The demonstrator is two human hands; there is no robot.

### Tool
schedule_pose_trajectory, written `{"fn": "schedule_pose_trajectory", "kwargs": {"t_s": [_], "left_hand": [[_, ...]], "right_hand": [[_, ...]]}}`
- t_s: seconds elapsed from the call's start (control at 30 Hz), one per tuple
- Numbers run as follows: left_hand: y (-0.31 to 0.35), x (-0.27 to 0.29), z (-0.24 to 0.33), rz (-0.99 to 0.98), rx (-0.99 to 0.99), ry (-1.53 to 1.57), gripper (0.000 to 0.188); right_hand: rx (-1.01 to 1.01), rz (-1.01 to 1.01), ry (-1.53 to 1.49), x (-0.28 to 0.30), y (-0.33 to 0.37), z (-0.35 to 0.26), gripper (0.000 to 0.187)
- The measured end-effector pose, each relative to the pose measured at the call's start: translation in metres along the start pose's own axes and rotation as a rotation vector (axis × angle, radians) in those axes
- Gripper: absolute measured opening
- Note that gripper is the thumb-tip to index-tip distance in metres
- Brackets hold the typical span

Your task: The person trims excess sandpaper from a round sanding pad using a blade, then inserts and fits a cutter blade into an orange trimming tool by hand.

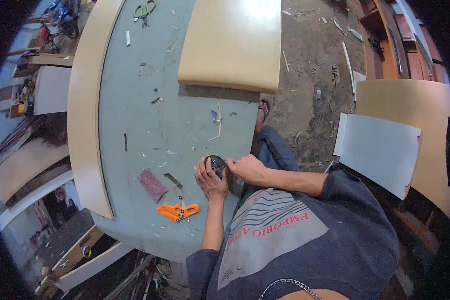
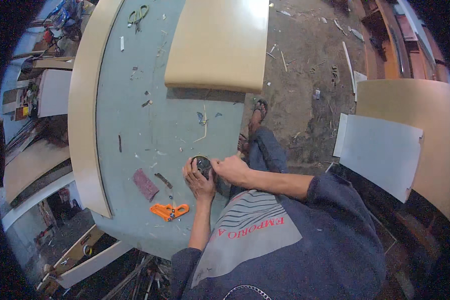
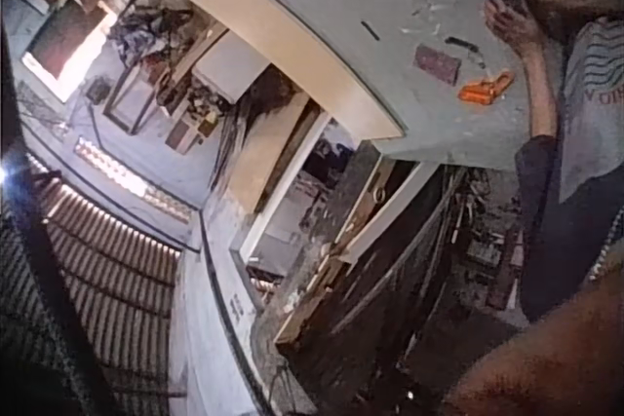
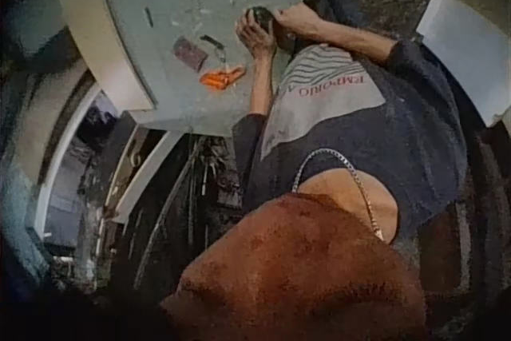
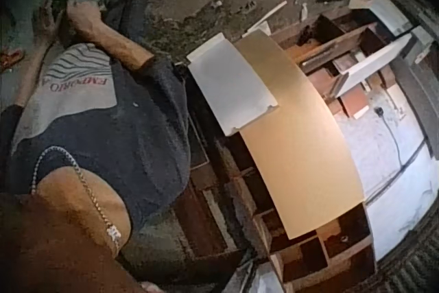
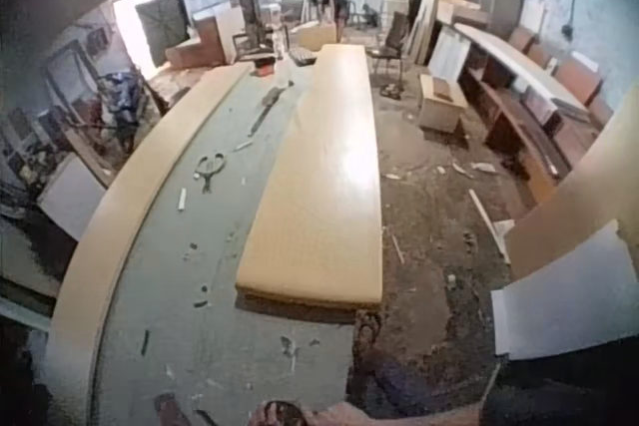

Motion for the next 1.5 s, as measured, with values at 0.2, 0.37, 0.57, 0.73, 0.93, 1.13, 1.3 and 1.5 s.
{"fn": "schedule_pose_trajectory", "kwargs": {"t_s": [0.2, 0.37, 0.57, 0.73, 0.93, 1.13, 1.3, 1.5], "left_hand": [[0.002, 0.001, -0.002, -0.017, 0.010, 0.012, 0.066], [0.004, -0.002, -0.003, -0.021, 0.023, -0.001, 0.067], [0.002, -0.002, -0.002, -0.033, 0.010, 0.004, 0.069], [0.001, 0.002, 0.000, -0.024, 0.010, 0.005, 0.071], [0.000, 0.004, 0.000, 0.006, -0.005, -0.001, 0.068], [-0.001, 0.005, 0.002, 0.010, -0.015, -0.008, 0.068], [0.001, 0.002, 0.000, -0.019, -0.015, -0.002, 0.069], [-0.002, 0.000, 0.000, -0.016, -0.017, 0.045, 0.069]], "right_hand": [[-0.045, -0.025, -0.025, 0.004, 0.001, 0.019, 0.034], [-0.055, 0.011, -0.042, 0.006, -0.013, 0.018, 0.037], [-0.021, -0.003, -0.039, 0.006, -0.019, 0.013, 0.034], [-0.018, 0.054, -0.029, 0.006, -0.018, 0.011, 0.032], [0.017, 0.076, -0.035, 0.004, -0.019, 0.008, 0.030], [0.034, 0.026, -0.027, 0.000, -0.022, 0.003, 0.031], [0.045, -0.033, -0.067, -0.001, -0.026, -0.004, 0.033], [-0.001, -0.054, -0.055, 0.002, -0.016, -0.006, 0.034]]}}
Point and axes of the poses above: each hand's wrist, its own y-axis away from the middle knuckle, its own x-axis out of the back of the hand, z = x × y, the point moved 9 cm from there along -y, towards the middle knuckle, and after that the axes turned 3 degrees about -x, right-handed, at the moved point
